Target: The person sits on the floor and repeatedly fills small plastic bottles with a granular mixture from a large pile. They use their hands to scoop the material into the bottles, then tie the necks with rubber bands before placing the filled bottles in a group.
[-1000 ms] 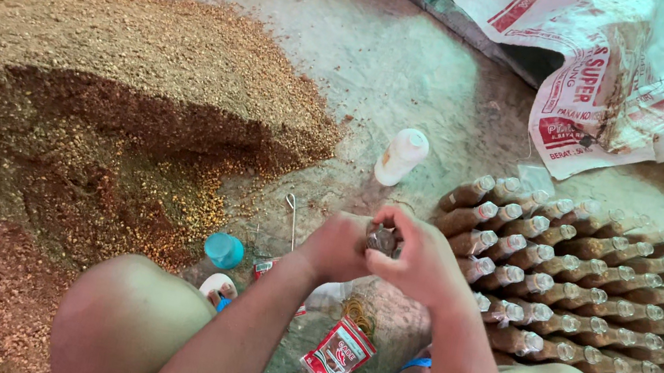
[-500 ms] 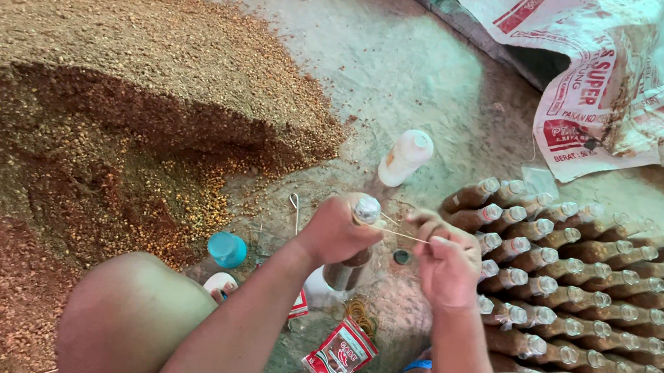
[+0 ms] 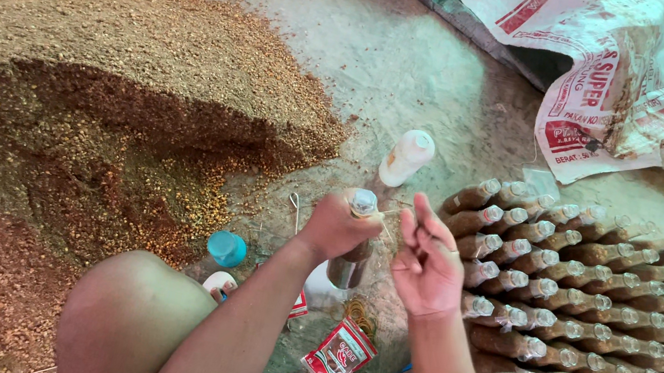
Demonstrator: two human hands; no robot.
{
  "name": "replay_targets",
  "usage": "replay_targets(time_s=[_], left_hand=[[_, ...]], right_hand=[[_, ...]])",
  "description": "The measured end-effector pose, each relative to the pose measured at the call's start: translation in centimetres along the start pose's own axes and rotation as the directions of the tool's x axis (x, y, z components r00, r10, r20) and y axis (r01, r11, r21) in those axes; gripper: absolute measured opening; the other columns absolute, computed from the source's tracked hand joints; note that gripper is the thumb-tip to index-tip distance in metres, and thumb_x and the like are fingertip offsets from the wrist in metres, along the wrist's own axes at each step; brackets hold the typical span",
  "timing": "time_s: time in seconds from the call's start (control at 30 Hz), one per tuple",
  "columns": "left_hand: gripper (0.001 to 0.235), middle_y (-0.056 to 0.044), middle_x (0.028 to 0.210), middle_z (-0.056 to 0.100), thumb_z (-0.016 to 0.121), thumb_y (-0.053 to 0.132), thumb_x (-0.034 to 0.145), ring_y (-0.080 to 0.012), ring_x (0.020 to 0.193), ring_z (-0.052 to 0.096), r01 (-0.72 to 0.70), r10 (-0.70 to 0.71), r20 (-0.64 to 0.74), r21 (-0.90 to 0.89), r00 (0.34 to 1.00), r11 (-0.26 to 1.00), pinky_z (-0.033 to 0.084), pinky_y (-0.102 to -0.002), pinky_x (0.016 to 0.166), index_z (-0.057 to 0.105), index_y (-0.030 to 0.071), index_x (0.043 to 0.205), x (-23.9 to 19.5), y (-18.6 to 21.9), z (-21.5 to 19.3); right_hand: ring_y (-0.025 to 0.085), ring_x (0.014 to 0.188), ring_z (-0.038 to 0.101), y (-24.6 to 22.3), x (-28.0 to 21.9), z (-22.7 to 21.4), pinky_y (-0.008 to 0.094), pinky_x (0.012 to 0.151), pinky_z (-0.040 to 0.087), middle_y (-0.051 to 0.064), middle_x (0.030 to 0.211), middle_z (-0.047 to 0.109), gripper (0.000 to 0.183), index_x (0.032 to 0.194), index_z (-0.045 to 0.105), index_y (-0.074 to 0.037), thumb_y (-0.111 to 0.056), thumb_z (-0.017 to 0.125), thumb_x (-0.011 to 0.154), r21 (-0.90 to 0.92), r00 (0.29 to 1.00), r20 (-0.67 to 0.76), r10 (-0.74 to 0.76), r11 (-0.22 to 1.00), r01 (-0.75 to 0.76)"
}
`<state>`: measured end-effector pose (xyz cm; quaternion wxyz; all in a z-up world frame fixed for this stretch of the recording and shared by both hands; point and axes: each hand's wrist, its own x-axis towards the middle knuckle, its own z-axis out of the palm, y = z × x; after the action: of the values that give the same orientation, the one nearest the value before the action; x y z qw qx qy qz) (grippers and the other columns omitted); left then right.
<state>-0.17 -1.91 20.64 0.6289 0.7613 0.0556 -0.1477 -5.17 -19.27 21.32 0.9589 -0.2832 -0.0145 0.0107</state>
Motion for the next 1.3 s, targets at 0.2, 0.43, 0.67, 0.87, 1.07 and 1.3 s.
replay_targets(time_s=[0.2, 0.43, 0.67, 0.87, 1.07, 1.3], left_hand=[[0.038, -0.015, 0.08, 0.072, 0.077, 0.044, 0.068, -0.0329, 0.087, 0.073, -0.08, 0.068, 0.064, 0.21, 0.996, 0.974, 0.044, -0.045, 0.066, 0.072, 0.009, 0.083, -4.7, 6.9, -1.4], [0.038, -0.019, 0.084, 0.073, 0.071, 0.041, 0.073, -0.0404, 0.093, 0.072, -0.208, 0.174, 0.121, 0.381, 0.977, 0.901, 0.054, -0.049, 0.076, 0.069, 0.005, 0.086, -3.0, 5.3, -1.4], [0.037, -0.022, 0.084, 0.068, 0.058, 0.042, 0.073, -0.0434, 0.087, 0.07, -0.393, 0.338, 0.205, 0.383, 0.918, 0.836, 0.052, -0.053, 0.068, 0.064, 0.007, 0.084, -3.6, 5.3, -0.8], [0.04, -0.022, 0.083, 0.07, 0.048, 0.04, 0.072, -0.0441, 0.087, 0.071, -0.394, 0.306, 0.257, 0.445, 0.917, 0.804, 0.054, -0.055, 0.074, 0.063, 0.005, 0.087, -5.9, 8.7, -1.3], [0.09, -0.025, 0.122, 0.069, 0.068, 0.048, 0.065, -0.0466, 0.118, 0.064, -0.322, 0.265, 0.254, 0.218, 0.93, 0.921, 0.053, -0.056, 0.099, 0.048, 0.022, 0.149, -4.8, 5.5, -1.2], [0.096, -0.023, 0.124, 0.067, 0.079, 0.046, 0.062, -0.0444, 0.12, 0.063, -0.39, 0.295, 0.372, 0.213, 0.88, 0.896, 0.053, -0.052, 0.104, 0.046, 0.028, 0.15, -2.1, 5.4, 1.7]], right_hand=[[0.026, 0.112, 0.072, 1.2, -0.1, 2.9, 0.016, 0.063, 0.06, 0.017, 0.148, 0.059, 0.039, 0.132, 0.064, -0.001, 0.008, 0.058, 0.095, -0.315, 0.99, -0.072, -0.117, 0.945, 0.089], [0.008, 0.1, 0.055, 0.7, -0.1, 2.8, 0.017, 0.074, 0.047, 0.01, 0.137, 0.068, 0.059, 0.135, 0.066, -0.005, -0.002, 0.084, 0.079, -0.818, 0.964, 0.064, -0.258, 0.54, 0.199], [0.021, 0.102, 0.069, -0.8, 0.5, 2.3, 0.032, 0.093, 0.055, 0.007, 0.113, 0.077, 0.053, 0.115, 0.079, -0.011, -0.021, 0.098, 0.066, -0.918, 0.903, 0.372, -0.212, 0.058, 0.392], [0.019, 0.088, 0.064, -2.2, 1.2, 5.2, 0.036, 0.084, 0.053, 0.006, 0.098, 0.071, 0.038, 0.103, 0.077, -0.01, -0.024, 0.092, 0.071, -0.923, 0.93, 0.367, 0.005, 0.128, 0.363], [0.01, 0.083, 0.054, -0.4, 1.3, 1.8, 0.027, 0.074, 0.05, 0.0, 0.09, 0.063, 0.034, 0.102, 0.078, -0.002, -0.009, 0.089, 0.071, -0.836, 0.98, 0.149, 0.13, 0.547, 0.054], [0.018, 0.097, 0.062, -4.1, 0.4, 3.1, 0.037, 0.088, 0.054, 0.01, 0.104, 0.067, 0.046, 0.109, 0.077, -0.004, -0.027, 0.095, 0.073, -0.932, 0.98, 0.198, 0.014, 0.313, 0.184]])
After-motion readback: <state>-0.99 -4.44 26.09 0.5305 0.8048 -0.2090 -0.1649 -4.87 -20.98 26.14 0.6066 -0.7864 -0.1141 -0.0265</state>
